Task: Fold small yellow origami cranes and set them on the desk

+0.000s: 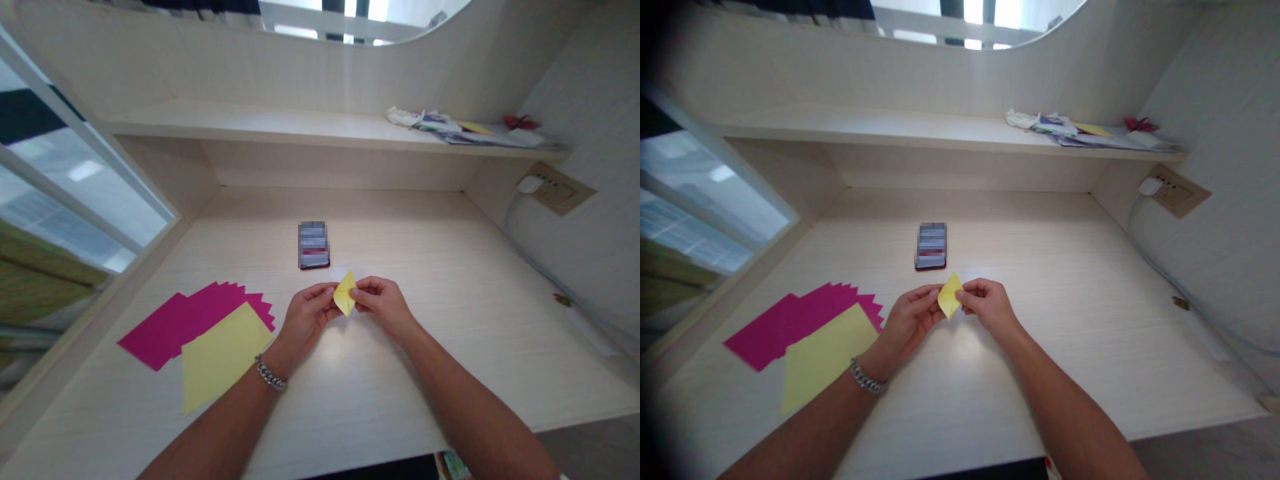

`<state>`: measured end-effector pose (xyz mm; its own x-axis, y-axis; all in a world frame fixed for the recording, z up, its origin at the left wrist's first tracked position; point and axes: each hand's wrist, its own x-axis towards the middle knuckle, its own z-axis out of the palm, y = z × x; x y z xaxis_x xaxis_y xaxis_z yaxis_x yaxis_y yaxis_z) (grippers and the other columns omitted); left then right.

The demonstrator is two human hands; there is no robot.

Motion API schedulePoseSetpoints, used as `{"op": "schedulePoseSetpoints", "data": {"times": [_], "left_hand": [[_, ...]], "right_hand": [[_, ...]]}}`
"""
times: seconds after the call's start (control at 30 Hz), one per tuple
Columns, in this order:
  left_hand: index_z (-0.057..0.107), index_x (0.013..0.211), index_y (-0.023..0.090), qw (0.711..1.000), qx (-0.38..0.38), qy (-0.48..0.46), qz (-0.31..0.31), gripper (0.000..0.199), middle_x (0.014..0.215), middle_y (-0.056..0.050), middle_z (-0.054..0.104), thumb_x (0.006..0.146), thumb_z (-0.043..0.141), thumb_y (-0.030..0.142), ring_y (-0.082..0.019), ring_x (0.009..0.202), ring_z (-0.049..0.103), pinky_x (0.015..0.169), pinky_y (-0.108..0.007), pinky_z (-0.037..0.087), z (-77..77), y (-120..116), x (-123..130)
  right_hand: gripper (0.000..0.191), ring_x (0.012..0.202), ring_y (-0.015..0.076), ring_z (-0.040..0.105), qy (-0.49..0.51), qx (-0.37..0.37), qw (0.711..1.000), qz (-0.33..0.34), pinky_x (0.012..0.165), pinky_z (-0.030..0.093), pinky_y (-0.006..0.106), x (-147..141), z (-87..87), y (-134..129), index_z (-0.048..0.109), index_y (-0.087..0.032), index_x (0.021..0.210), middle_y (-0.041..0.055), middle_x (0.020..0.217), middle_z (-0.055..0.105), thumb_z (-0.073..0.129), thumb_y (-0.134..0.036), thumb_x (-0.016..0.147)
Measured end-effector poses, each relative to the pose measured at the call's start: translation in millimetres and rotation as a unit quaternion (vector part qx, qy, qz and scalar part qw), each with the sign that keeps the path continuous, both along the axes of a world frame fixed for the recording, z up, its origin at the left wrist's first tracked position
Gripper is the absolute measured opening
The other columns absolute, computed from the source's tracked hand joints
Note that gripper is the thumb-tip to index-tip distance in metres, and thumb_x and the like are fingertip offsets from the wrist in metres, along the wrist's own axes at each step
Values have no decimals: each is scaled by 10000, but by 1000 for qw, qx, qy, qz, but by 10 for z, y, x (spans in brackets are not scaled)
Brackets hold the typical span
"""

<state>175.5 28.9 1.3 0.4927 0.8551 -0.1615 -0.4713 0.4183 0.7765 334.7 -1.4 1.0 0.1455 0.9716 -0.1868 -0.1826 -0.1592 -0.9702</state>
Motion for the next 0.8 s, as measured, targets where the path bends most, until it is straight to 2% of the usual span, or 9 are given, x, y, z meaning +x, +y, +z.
{"op": "schedulePoseSetpoints", "data": {"times": [0.23, 0.5, 0.67, 0.8], "left_hand": [[666, 957, 77, 1000, -4, -3, -24, 234, 909, -147, 698, 766, 661, 212, -236, 834, 666, 761, -383, 531, -10, 3, -14], [678, 912, 89, 997, 33, 69, -22, 256, 859, -108, 712, 694, 733, 210, -201, 771, 670, 749, -348, 538, -47, 0, -6], [683, 893, 104, 993, 58, 102, -23, 242, 836, -85, 717, 703, 726, 248, -176, 730, 669, 740, -321, 540, -67, 4, 2], [683, 889, 111, 989, 69, 134, -10, 233, 811, -71, 716, 717, 713, 264, -160, 692, 663, 693, -290, 544, -69, 2, 16]], "right_hand": [[247, 547, 95, 543, -2, 14, 1000, 16, 537, 456, 238, 18, -2, -15, 667, -154, 777, 22, 688, 646, 746, -339, 634], [231, 537, 98, 535, -49, 26, 998, 34, 531, 441, 243, 14, 16, -13, 671, -141, 753, 18, 657, 638, 735, -333, 642], [226, 514, 91, 519, -75, 23, 996, 37, 523, 432, 241, 4, 46, -25, 668, -136, 731, 12, 630, 625, 725, -339, 650], [221, 515, 92, 524, -57, 15, 998, 35, 527, 438, 241, -4, 32, -25, 671, -139, 731, 11, 623, 624, 728, -335, 647]]}}
